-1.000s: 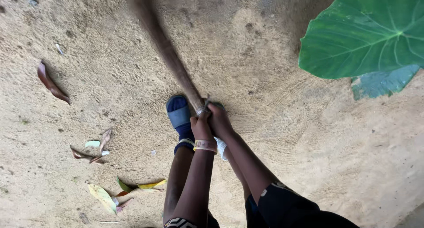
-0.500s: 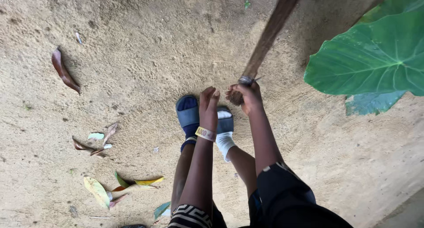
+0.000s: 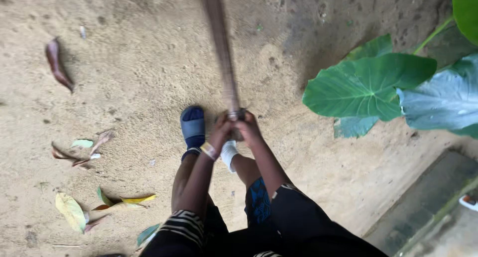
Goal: The person sweeps an outdoor dirt ground with a broom made of bundled sticks, moving leaves and debris across the surface.
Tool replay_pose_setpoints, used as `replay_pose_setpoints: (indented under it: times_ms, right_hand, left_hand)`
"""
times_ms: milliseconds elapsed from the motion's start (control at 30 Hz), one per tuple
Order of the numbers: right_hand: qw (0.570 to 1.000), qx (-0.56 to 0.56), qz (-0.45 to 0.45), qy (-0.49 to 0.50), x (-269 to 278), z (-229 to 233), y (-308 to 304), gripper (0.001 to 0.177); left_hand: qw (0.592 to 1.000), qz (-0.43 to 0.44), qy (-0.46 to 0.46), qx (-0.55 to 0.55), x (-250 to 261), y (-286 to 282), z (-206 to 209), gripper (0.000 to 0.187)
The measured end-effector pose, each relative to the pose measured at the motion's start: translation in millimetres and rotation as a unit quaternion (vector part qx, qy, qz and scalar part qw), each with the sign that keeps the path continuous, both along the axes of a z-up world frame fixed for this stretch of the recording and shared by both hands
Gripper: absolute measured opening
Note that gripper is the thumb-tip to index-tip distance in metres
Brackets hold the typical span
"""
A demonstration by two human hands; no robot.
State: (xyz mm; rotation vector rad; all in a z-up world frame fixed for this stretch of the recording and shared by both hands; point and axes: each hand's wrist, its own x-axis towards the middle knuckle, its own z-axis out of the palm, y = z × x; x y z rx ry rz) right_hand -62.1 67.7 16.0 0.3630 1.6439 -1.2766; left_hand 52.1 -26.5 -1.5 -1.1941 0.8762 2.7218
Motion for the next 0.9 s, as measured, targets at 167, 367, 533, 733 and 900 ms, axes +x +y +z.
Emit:
replay_pose_setpoints:
  times_ms: [167,367,533,733,900]
  right_hand:
    - [0.974,0.175,-0.002,0.146,-36,-36,-1,0.040]
    - [0.990,0.121,0.060,-0.031,-56,-85,-69,0.033]
    - [0.889,0.149,0.408,0.143,-38,-33,-81,0.043]
    - [0.982,0.070,0.172,0.021,-79,51,-37,0.042]
    - [0.993,0.069,-0.058,0.077,-180,-1,-33,0.027]
  left_hand:
    - [0.968,-0.191,-0.102,-0.129,-70,-17,-13,0.042]
    - [0.987,0.013,-0.126,0.098,-83,-45,-76,0.037]
    - [0.969,0.104,-0.113,0.194,-9,-39,-34,0.042]
    - [0.979,0.035,-0.102,0.175,-101,-27,10,0.048]
    - [0.992,-0.048,-0.107,0.041,-232,-56,38,0.054]
